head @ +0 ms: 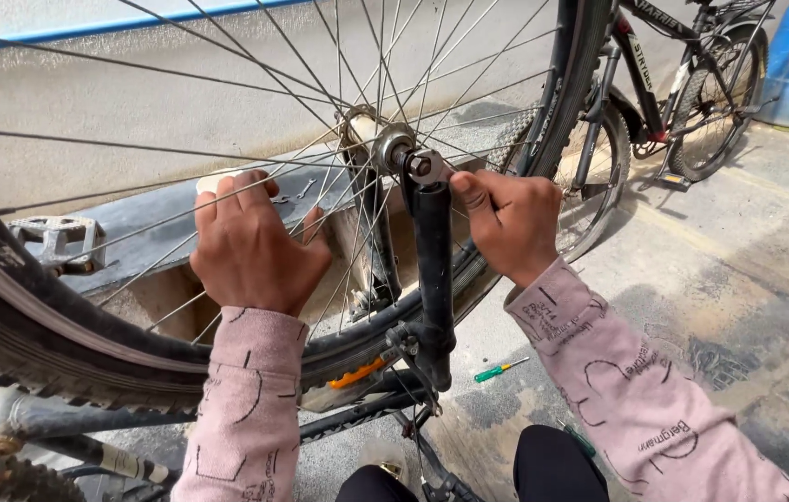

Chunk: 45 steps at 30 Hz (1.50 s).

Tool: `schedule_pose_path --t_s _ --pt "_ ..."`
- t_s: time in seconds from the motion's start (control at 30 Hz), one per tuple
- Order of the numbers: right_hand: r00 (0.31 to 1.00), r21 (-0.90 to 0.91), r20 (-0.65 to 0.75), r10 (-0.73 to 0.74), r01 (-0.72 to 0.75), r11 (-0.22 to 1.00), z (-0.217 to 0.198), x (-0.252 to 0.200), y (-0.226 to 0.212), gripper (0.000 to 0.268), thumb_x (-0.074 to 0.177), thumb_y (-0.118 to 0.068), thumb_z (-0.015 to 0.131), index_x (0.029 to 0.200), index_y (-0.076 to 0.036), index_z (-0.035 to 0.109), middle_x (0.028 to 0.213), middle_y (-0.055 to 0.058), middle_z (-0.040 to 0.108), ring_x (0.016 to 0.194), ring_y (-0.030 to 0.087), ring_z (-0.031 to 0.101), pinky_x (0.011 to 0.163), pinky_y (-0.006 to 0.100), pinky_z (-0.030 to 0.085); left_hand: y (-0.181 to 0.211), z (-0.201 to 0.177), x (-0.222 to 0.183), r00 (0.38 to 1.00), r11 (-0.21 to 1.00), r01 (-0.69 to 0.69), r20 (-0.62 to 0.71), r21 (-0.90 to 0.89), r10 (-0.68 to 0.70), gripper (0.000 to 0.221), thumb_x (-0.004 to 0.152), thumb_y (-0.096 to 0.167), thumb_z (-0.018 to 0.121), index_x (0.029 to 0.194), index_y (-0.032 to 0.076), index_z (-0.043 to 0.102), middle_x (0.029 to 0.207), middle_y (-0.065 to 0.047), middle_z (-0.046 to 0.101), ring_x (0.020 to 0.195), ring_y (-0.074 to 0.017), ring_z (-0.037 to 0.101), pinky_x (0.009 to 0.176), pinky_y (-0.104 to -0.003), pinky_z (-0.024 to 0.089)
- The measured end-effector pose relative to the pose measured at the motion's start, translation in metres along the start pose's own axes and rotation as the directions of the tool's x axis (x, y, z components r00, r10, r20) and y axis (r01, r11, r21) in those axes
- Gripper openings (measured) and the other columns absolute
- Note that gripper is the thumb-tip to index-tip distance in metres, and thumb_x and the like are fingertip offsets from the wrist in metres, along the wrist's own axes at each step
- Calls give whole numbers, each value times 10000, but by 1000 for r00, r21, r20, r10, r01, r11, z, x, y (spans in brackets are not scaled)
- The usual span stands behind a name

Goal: Tightening or adjusting the front axle of a bicycle using a wrench.

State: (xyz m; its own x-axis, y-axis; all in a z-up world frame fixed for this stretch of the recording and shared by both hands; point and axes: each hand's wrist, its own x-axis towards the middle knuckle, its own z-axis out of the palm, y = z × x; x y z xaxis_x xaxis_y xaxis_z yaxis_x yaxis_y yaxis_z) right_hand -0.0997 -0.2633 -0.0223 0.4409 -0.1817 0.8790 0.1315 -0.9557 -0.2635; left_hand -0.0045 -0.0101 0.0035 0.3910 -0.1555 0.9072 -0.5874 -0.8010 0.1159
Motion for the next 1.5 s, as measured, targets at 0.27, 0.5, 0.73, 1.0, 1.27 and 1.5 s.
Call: schedule_pose_path --t_s 0.27,0.5,0.73,1.0,1.27,1.5 --pt "981 -8 50 -189 190 982 -20 27 49 736 1070 -628 501 545 -112 497 444 -11 391 393 132 407 414 339 283 -3 -4 -2 999 998 -54 3 8 54 490 741 389 887 1037 99 626 1012 -64 621 1008 -302 614 676 -432 556" --pt "729 -299 147 -669 677 672 -66 95 48 742 1049 -729 492 560 -176 424 489 -38 341 457 115 311 446 321 267 -2 -3 0 999 999 -27 42 -22 28 473 737 372 883 1043 118 626 1030 -51 622 1000 -291 613 672 -433 553" --pt "448 -460 469 -761 860 222 -102 146 -7 687 985 -746 491 635 -156 524 585 -27 474 536 127 479 568 292 412 -4 -3 -1 999 999 -49 -14 5 49 490 730 391 889 1035 118 619 1025 -52 614 1004 -295 608 676 -424 556" --pt "344 -419 719 -604 908 19 -96 165 -56 648 925 -708 402 684 -150 626 557 -27 558 494 116 576 552 260 503 -3 -2 1 1000 999 -22 8 -23 22 492 707 390 898 1018 121 628 1013 -47 618 979 -284 610 640 -422 546" --pt "317 -304 725 -611 944 129 -73 189 -30 722 903 -754 466 683 -84 622 553 33 535 505 159 565 539 299 491 -2 -3 2 999 999 -34 -1 -13 34 491 709 402 902 1012 119 639 1006 -47 622 960 -285 605 634 -422 538" --pt "279 -251 725 -630 958 135 -58 193 -35 727 867 -764 489 639 -83 602 546 38 523 496 157 524 529 312 476 -7 1 0 999 999 -44 -11 -9 44 490 721 401 901 1019 114 637 1010 -52 619 967 -286 604 670 -422 551"
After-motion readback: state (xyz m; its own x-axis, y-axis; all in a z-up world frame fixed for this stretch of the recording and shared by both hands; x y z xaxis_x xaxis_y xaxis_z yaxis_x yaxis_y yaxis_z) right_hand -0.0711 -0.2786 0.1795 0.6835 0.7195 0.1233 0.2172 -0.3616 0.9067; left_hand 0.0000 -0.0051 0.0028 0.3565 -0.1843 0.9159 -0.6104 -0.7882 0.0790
